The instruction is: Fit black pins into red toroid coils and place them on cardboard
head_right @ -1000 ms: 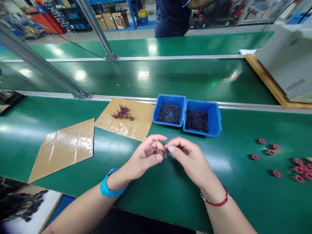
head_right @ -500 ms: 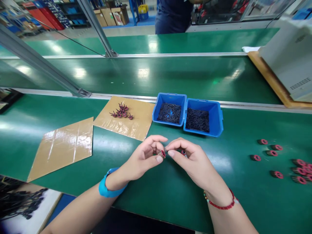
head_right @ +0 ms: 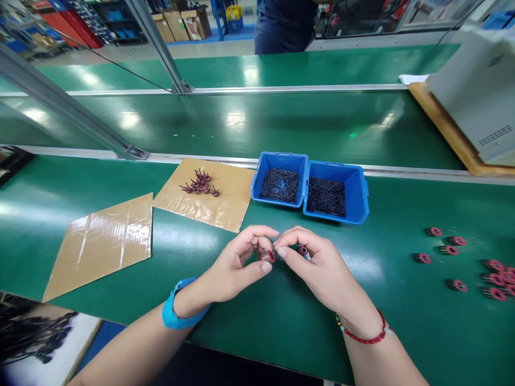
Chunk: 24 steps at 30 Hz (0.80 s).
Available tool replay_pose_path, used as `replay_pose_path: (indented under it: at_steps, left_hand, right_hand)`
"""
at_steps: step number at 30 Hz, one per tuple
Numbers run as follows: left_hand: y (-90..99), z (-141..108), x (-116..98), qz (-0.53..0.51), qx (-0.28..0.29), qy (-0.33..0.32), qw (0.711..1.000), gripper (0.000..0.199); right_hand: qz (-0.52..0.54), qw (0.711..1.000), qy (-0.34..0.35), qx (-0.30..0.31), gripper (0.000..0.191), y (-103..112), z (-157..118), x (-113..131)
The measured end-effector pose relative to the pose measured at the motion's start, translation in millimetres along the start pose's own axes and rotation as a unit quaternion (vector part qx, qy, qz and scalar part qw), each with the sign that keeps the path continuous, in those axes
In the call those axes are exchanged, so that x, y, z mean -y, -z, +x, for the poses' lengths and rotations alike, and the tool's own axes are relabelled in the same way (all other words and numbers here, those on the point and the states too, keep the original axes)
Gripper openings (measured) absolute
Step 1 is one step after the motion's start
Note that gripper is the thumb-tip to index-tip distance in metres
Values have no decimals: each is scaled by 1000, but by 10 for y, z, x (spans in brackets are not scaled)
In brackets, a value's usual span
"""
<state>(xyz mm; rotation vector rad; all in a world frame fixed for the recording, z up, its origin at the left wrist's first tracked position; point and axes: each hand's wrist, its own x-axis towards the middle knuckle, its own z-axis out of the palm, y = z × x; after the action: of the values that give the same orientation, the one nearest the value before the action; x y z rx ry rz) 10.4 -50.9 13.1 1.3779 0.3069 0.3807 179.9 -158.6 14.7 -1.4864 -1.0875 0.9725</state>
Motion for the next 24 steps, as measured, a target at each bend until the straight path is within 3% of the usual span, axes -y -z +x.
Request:
replay_pose_path:
  at_steps: [8,13,18,24]
  left_hand:
    - [0,14,19,-29,-22,-8,999,37]
    - [1,27,68,-86,-82,-1,993,39]
    - [-3,45,77,-119,-107,4,987,41]
    - [-16,42,96,-84,-113,11,990,37]
  right_hand:
    - [-46,996,65,-35,7,-17,-45,12]
    - [-45,987,89,-127,9,16,-86,-29]
    - [-86,987,87,-105,6,-48,-67,-18]
    - [-102,987,71,-106,6,-159,-45,16]
